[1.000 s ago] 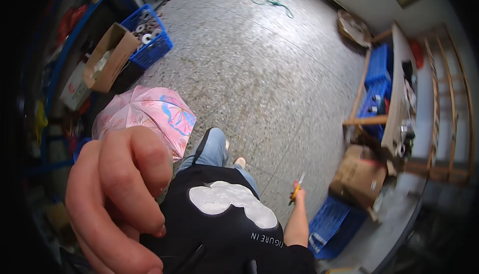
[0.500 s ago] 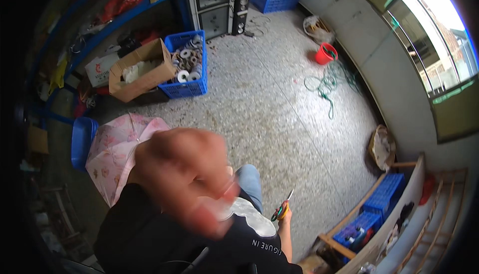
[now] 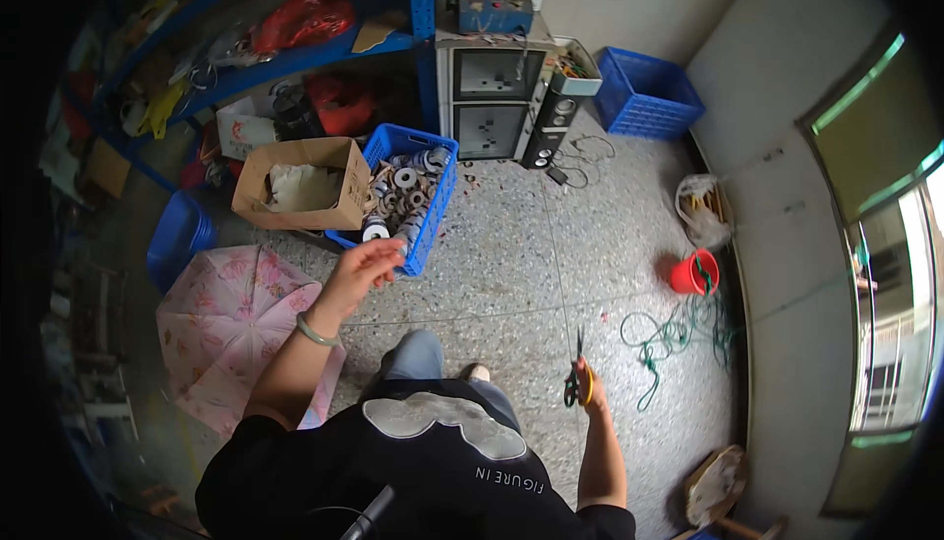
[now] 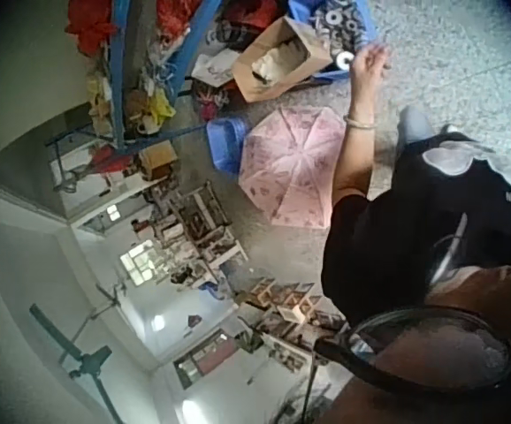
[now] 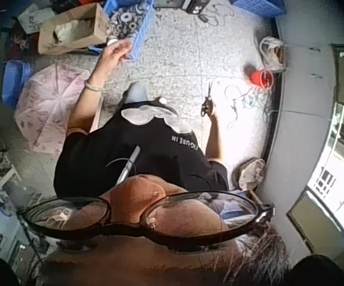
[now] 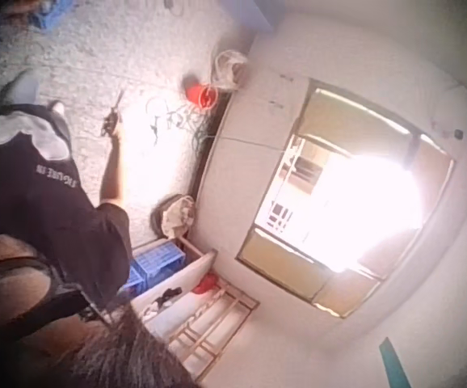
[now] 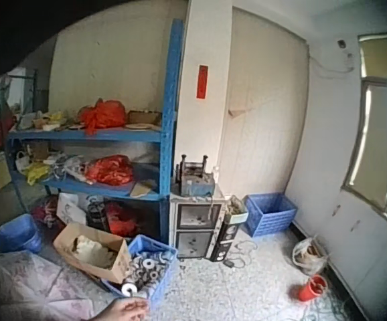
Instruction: The person retrieves a piece of yellow foam from a shelf and uses scissors to cut it into small shapes. They then apply double-sided tape to the foam pieces and attach them to a larger pink foam base on the workbench.
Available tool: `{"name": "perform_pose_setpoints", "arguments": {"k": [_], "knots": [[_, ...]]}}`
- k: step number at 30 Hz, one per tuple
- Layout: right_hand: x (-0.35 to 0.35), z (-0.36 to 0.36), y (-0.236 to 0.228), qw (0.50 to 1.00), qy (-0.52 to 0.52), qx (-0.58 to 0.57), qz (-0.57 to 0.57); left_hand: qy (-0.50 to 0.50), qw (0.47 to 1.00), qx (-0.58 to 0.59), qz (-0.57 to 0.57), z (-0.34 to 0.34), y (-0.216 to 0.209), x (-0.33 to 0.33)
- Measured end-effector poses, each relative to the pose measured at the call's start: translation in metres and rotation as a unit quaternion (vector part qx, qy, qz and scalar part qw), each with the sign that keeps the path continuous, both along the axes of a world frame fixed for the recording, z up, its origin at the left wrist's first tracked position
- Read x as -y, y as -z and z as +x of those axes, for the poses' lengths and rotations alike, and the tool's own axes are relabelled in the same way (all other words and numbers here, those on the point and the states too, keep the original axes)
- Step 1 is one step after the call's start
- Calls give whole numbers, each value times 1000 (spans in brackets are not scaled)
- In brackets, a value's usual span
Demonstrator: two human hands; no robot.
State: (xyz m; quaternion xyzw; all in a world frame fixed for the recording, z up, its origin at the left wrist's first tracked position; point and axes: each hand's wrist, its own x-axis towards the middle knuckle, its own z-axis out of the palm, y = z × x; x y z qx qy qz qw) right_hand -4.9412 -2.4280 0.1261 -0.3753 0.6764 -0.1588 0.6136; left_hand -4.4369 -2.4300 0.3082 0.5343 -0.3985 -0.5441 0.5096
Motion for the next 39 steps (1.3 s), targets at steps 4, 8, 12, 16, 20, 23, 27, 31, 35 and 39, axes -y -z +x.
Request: {"name": "perform_pose_setpoints", "arguments": {"k": [4, 8, 12, 16, 20, 23, 27, 31, 35, 39], "knots": [[207, 113, -30, 967, -230, 92, -60, -161, 985, -40, 51, 73, 26, 47], [351, 259, -60, 891, -392, 211, -85, -235, 969, -16, 76, 153, 61, 135], [448, 407, -105, 862, -474, 170, -56, -300, 949, -75, 65, 232, 95, 250], [548, 525, -99, 830, -540, 134, -45, -368, 922, -98, 67, 280, 103, 350], [630, 650, -102, 785, -614, 63, -49, -421, 892, -145, 72, 324, 115, 415], [698, 728, -51, 780, -617, 104, -1, -441, 874, -179, 98, 346, 125, 458], [721, 818, -56, 756, -653, 6, -43, -510, 829, -198, 115, 386, 149, 496], [741, 860, -50, 736, -676, 18, -24, -561, 793, -198, 129, 422, 167, 542], [752, 880, -36, 699, -712, 66, -16, -614, 748, -237, 84, 460, 207, 577], [756, 886, -45, 701, -708, 88, -2, -636, 723, -264, 53, 470, 202, 596]]}}
